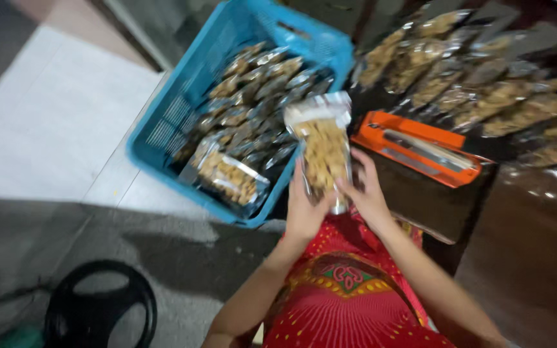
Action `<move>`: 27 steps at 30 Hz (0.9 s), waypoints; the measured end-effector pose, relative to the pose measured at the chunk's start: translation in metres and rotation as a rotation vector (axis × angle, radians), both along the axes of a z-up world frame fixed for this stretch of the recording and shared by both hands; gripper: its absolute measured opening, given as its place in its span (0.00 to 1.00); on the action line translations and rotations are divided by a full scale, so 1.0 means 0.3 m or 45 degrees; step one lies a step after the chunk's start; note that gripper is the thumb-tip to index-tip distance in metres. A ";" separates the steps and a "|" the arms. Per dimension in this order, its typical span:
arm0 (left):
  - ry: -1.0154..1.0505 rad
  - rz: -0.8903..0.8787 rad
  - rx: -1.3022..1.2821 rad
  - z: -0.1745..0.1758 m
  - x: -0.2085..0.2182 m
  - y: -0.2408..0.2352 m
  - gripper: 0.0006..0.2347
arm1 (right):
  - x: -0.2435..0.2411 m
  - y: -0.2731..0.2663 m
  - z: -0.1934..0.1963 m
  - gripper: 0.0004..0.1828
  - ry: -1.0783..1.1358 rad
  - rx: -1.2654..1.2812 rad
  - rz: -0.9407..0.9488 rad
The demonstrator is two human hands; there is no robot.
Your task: The person repeatedly picks up clear plastic pouches filled with snack pieces, places them into an orange heat-sealing machine, presses the handle to seal the top, and then moves the sealed pouches into a blue basket. The process is repeated for multiple pouches throughout the clip.
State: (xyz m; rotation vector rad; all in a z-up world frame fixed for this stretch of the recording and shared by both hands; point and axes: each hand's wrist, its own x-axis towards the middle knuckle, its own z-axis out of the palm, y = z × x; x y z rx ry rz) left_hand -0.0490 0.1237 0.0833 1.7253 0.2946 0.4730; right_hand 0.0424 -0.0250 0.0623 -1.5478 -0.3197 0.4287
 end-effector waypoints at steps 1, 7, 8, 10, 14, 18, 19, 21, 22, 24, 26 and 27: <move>0.047 0.054 0.111 0.000 0.006 0.035 0.42 | 0.041 0.063 -0.003 0.39 -0.234 0.004 0.102; 0.223 0.182 0.516 -0.069 0.011 0.308 0.34 | 0.232 0.436 -0.028 0.44 -0.238 -0.020 0.487; 0.292 0.187 0.533 -0.092 0.009 0.343 0.33 | 0.254 0.483 -0.031 0.45 -0.184 -0.087 0.547; 0.381 0.247 0.596 -0.149 0.008 0.391 0.33 | 0.271 0.568 -0.048 0.43 -0.323 -0.313 0.575; 0.554 0.293 0.717 -0.271 -0.007 0.469 0.35 | 0.277 0.701 -0.125 0.42 -0.419 -0.672 0.616; 0.675 0.266 0.921 -0.342 -0.017 0.491 0.35 | 0.277 0.737 -0.224 0.37 -0.474 -0.669 0.803; 0.682 0.273 0.987 -0.352 -0.022 0.480 0.36 | 0.283 0.738 -0.248 0.35 -0.561 -0.674 0.851; 0.657 0.301 1.064 -0.365 -0.025 0.453 0.37 | 0.296 0.740 -0.288 0.32 -0.574 -0.737 0.907; 0.627 0.320 1.076 -0.367 -0.027 0.437 0.37 | 0.295 0.743 -0.307 0.32 -0.496 -0.794 0.915; 0.622 0.338 1.076 -0.367 -0.023 0.409 0.36 | 0.290 0.743 -0.322 0.32 -0.481 -0.865 0.929; 0.679 0.338 1.053 -0.353 -0.019 0.394 0.36 | 0.277 0.744 -0.308 0.31 -0.608 -0.894 0.946; 0.661 0.342 1.029 -0.344 -0.025 0.389 0.36 | 0.266 0.741 -0.292 0.31 -0.606 -0.905 0.934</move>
